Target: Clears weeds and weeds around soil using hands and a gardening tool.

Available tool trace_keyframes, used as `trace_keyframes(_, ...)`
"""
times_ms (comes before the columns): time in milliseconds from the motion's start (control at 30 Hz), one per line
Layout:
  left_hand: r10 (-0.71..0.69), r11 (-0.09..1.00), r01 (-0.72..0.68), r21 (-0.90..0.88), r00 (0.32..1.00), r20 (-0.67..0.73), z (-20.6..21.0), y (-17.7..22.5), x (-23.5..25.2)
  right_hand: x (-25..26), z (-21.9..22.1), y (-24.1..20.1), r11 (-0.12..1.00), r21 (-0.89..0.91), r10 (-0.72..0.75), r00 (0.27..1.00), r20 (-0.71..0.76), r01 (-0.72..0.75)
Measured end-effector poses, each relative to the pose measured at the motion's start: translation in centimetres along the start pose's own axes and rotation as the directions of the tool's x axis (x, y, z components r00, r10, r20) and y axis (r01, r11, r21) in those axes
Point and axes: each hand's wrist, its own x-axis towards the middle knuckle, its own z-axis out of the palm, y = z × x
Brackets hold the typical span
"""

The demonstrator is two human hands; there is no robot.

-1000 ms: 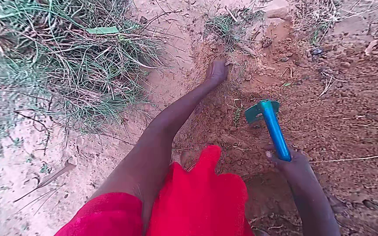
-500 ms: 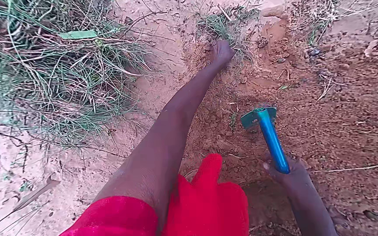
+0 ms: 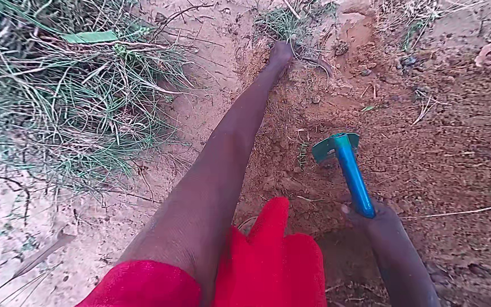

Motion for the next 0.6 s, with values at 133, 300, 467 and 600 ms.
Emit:
trace_keyframes(133,0.006,0.987,0.006,0.16,0.997,-0.073,1.2,0.7,-1.2,-0.2,0.1,-0.4,1.0,0.006,-0.002,1.0,-0.012,0.002)
trace_keyframes(300,0.01,0.984,0.01,0.178,0.994,-0.111,1.3,-0.6,-2.7,-0.2,0.3,0.4,1.0,0.004,-0.024,1.0,0.0,0.024)
trace_keyframes(467,0.009,0.989,0.006,0.15,0.994,-0.105,1.2,-1.0,-3.9,-0.2,0.2,0.7,0.999,-0.023,-0.029,1.0,-0.008,0.029)
trace_keyframes(600,-0.081,0.996,0.076,-0.055,0.993,-0.089,0.4,-3.8,-8.7,0.0,0.3,1.0,0.999,-0.012,-0.047,0.999,0.015,0.047)
